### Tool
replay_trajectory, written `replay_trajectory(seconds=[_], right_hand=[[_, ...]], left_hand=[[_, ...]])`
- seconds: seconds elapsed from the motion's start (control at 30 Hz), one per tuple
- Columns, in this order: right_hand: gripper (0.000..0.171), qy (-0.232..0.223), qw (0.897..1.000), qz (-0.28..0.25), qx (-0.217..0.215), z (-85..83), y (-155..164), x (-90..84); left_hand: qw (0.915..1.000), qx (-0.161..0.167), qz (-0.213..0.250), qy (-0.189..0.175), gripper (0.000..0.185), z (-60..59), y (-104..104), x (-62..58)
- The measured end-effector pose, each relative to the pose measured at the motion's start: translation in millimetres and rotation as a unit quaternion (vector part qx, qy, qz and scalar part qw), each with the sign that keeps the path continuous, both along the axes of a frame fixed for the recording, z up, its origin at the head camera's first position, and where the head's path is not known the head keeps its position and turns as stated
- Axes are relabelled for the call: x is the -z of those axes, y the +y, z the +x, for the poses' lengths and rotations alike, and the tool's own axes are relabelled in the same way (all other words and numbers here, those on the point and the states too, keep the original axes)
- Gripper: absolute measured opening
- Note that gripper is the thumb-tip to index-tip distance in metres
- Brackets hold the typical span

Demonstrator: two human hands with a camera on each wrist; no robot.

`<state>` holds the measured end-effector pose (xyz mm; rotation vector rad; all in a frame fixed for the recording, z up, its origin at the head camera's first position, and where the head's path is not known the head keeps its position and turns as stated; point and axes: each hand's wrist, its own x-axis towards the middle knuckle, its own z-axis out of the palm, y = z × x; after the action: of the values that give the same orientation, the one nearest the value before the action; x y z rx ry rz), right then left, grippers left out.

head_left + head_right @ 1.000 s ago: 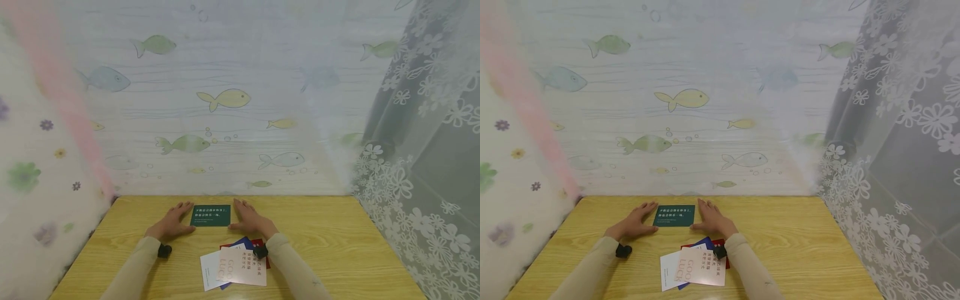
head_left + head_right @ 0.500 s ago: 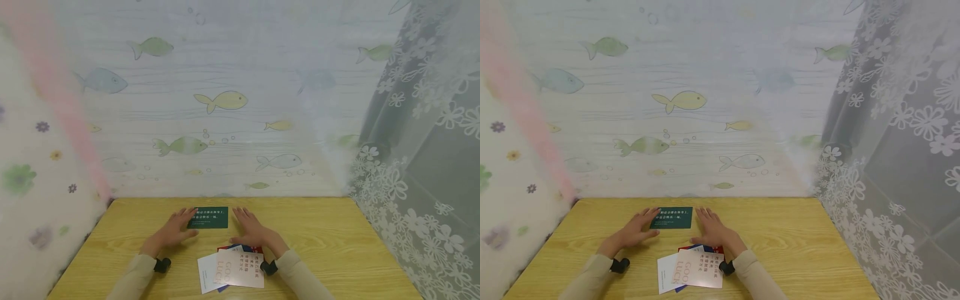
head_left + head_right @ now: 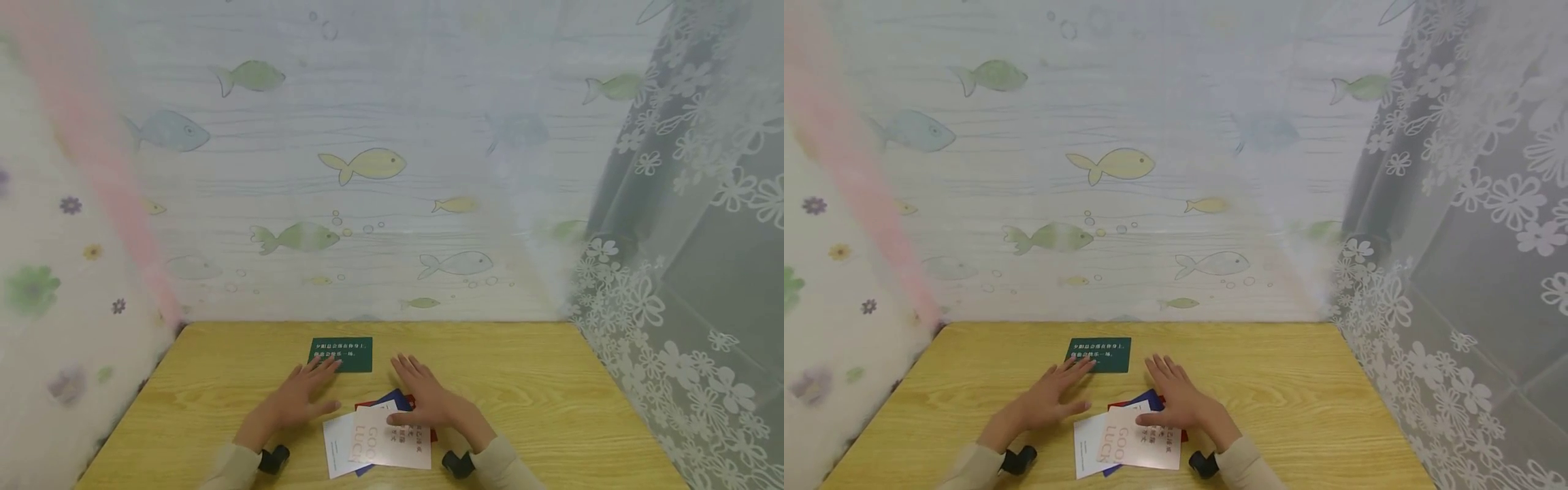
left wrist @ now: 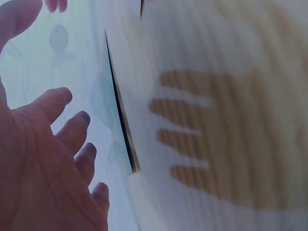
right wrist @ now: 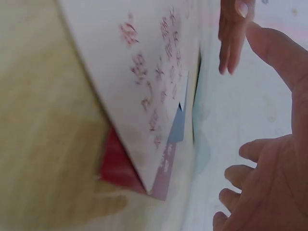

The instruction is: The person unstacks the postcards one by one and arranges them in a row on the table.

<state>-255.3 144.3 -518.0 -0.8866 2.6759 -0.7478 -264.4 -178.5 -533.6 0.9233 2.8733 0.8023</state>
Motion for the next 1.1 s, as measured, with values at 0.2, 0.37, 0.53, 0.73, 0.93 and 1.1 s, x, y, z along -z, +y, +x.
replay_trajectory(seconds=[0.2, 0.37, 0.53, 0.73, 0.93, 1.1], right_hand=[[0.112, -0.018, 1.0, -0.001, 0.014, 16.7, 10.4, -0.9], [0.117, -0.026, 0.999, 0.005, 0.018, 29.1, 19.4, 0.1], [0.117, -0.031, 0.999, 0.004, 0.02, 40.1, 27.5, 2.2], [0.119, -0.02, 0.999, 0.033, 0.024, 49.3, 33.8, 5.9], [0.121, -0.028, 0.998, 0.052, 0.033, 56.6, 39.8, 6.9], [0.12, -0.015, 0.997, 0.057, 0.039, 64.1, 45.7, 5.4]], left_hand=[[0.9992, 0.006, -0.029, -0.029, 0.082, 14.3, 8.5, -2.0], [0.9975, 0.014, -0.046, -0.051, 0.089, 24.7, 16.3, -3.9], [0.9964, 0.02, -0.045, -0.07, 0.09, 34.5, 21.2, -4.0], [0.9946, 0.021, -0.046, -0.091, 0.091, 40.4, 23.9, -0.3], [0.9924, 0.022, -0.063, -0.103, 0.094, 46.5, 29.8, -4.0], [0.9919, 0.02, -0.067, -0.106, 0.098, 49.3, 32.7, -2.2]])
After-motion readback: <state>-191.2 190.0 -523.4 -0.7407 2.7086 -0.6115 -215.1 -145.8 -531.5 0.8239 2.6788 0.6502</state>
